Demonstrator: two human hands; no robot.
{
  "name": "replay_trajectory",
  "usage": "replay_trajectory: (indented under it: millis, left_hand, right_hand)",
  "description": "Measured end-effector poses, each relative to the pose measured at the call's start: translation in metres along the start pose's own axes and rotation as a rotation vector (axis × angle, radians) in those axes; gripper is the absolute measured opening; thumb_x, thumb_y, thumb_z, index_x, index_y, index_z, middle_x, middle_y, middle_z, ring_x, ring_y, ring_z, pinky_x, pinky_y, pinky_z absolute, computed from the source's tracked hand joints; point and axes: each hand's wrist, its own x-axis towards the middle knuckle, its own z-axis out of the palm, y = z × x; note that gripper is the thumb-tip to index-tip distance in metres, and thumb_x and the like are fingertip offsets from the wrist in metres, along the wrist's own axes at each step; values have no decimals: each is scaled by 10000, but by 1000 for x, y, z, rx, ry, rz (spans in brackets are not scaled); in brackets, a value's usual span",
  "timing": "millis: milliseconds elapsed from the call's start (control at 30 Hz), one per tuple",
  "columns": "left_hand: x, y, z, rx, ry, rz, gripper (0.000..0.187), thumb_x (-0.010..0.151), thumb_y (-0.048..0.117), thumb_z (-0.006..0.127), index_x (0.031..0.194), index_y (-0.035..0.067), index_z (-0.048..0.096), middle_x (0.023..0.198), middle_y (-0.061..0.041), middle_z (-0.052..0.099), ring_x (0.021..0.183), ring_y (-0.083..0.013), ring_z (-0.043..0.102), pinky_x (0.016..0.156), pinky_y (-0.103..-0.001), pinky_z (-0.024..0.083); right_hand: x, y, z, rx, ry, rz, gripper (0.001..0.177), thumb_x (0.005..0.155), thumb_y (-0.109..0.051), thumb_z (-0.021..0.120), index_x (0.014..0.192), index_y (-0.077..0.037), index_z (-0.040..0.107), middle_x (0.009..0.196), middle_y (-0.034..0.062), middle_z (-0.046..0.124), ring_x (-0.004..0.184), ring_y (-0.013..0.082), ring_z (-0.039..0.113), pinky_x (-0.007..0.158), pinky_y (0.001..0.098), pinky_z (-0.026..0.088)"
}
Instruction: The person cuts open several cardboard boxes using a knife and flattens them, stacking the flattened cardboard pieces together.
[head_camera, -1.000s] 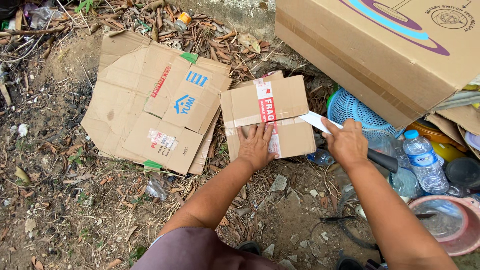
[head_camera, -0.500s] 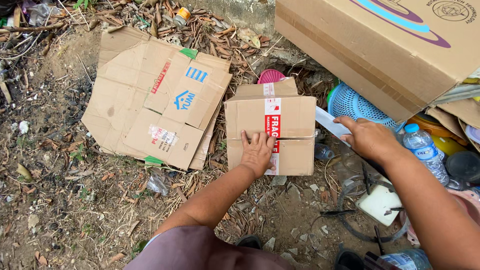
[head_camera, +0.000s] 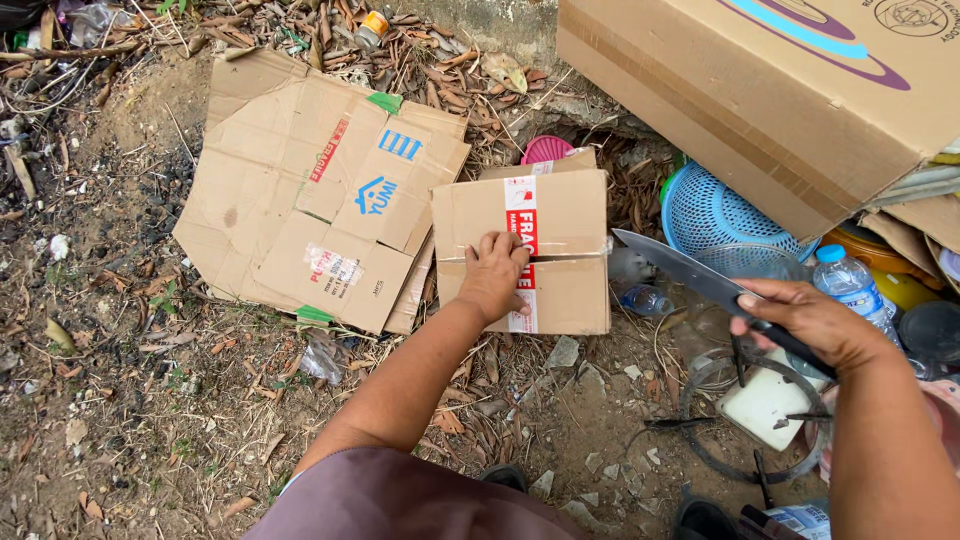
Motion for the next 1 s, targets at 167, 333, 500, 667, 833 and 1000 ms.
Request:
replay_trajectory:
  millis: [167, 333, 500, 667, 833, 1000]
  left_hand:
    - [6, -13, -11, -49, 27, -20, 886, 496, 250, 1008, 1259, 136, 572, 1585, -76, 290, 1526, -389, 144, 1128, -696, 306]
    - [13, 1, 2, -72, 19, 9, 924, 515, 206, 1004, 1313, 131, 546, 1626, -109, 210, 1529, -418, 98, 1114, -734, 277]
    - [13, -1, 1, -64, 21, -17, 851, 532, 216, 999, 1255, 121, 559, 1623, -136, 203, 1544, -414, 116, 1119, -728, 294]
    - [15, 0, 8, -78, 50, -18, 819, 551, 246, 996, 1233, 111, 565, 1605, -141, 231, 1531, -421, 144, 1128, -725, 290]
    - [14, 4, -2, -65, 77, -6, 822, 552, 288, 976, 1256, 142, 578, 1466, -108, 436, 1434, -343, 376, 1108, -636, 379]
    - [25, -1, -28, -201, 96, -48, 667, 675, 367, 927, 1190, 106, 593, 1108, -124, 716, 1057, -343, 685, 896, -501, 530]
  right_hand:
    - [-26, -40, -11, -355, 150, -208, 484, 1105, -356, 518, 1478, -168, 763, 904, 183, 747, 777, 230, 578, 735, 382, 517]
    - [20, -73, 111, -662, 484, -612, 365, 964, -242, 683, 1327, -205, 674, 1104, 122, 726, 965, 276, 712, 897, 408, 538]
    - [39, -91, 158, -751, 475, -605, 368, 981, -194, 658, 1346, -243, 676, 1044, 140, 731, 944, 348, 704, 852, 449, 537]
    - [39, -57, 137, -887, 206, -264, 440, 982, -285, 656, 1419, -327, 633, 952, 193, 762, 900, 352, 751, 882, 447, 554]
    - [46, -13, 82, -819, 181, -360, 441, 898, -305, 730, 1335, -261, 686, 1090, 124, 788, 997, 271, 742, 929, 420, 534]
    - [22, -25, 39, -287, 420, -549, 369, 1006, -152, 678, 1370, -91, 674, 1008, 60, 725, 831, 172, 617, 764, 319, 497]
